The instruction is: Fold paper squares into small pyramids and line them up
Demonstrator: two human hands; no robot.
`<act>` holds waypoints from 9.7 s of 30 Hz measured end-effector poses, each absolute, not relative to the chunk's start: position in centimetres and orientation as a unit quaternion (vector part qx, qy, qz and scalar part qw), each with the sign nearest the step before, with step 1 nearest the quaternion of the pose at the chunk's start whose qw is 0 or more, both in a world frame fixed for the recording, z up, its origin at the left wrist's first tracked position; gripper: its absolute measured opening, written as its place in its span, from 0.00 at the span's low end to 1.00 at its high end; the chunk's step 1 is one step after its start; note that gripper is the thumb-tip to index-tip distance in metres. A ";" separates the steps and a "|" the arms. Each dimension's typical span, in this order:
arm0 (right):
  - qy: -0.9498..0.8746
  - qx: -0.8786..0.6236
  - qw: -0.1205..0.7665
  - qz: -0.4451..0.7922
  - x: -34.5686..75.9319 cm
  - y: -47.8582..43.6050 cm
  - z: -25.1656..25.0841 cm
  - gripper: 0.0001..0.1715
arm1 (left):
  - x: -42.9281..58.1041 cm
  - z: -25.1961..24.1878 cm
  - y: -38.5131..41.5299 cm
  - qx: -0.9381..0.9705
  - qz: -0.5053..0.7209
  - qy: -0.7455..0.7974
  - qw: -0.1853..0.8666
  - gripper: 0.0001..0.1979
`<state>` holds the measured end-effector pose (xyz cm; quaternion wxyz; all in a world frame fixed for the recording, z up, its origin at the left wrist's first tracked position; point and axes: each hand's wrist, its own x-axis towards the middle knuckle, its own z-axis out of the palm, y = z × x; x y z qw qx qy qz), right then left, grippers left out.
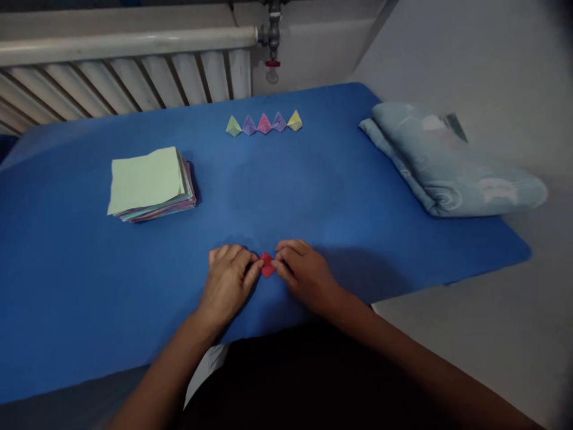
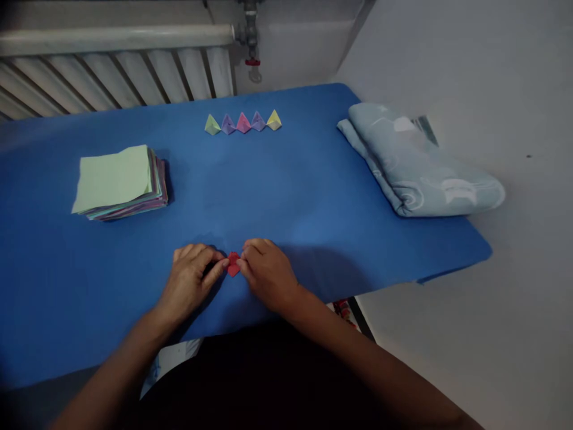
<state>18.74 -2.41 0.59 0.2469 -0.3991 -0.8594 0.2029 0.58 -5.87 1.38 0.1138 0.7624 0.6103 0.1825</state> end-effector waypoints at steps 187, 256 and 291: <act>-0.829 -0.446 0.128 0.311 18.8 -0.3 2.9 0.10 | 1.8 2.1 -5.5 0.617 0.314 0.665 0.281 0.09; -0.847 -0.447 0.107 0.266 18.9 -0.4 2.8 0.09 | 2.6 0.6 -9.1 0.824 0.191 0.527 -0.077 0.15; -0.767 -0.439 0.207 0.420 17.6 -1.3 2.9 0.08 | 3.1 0.3 -9.5 0.816 0.178 0.543 -0.086 0.17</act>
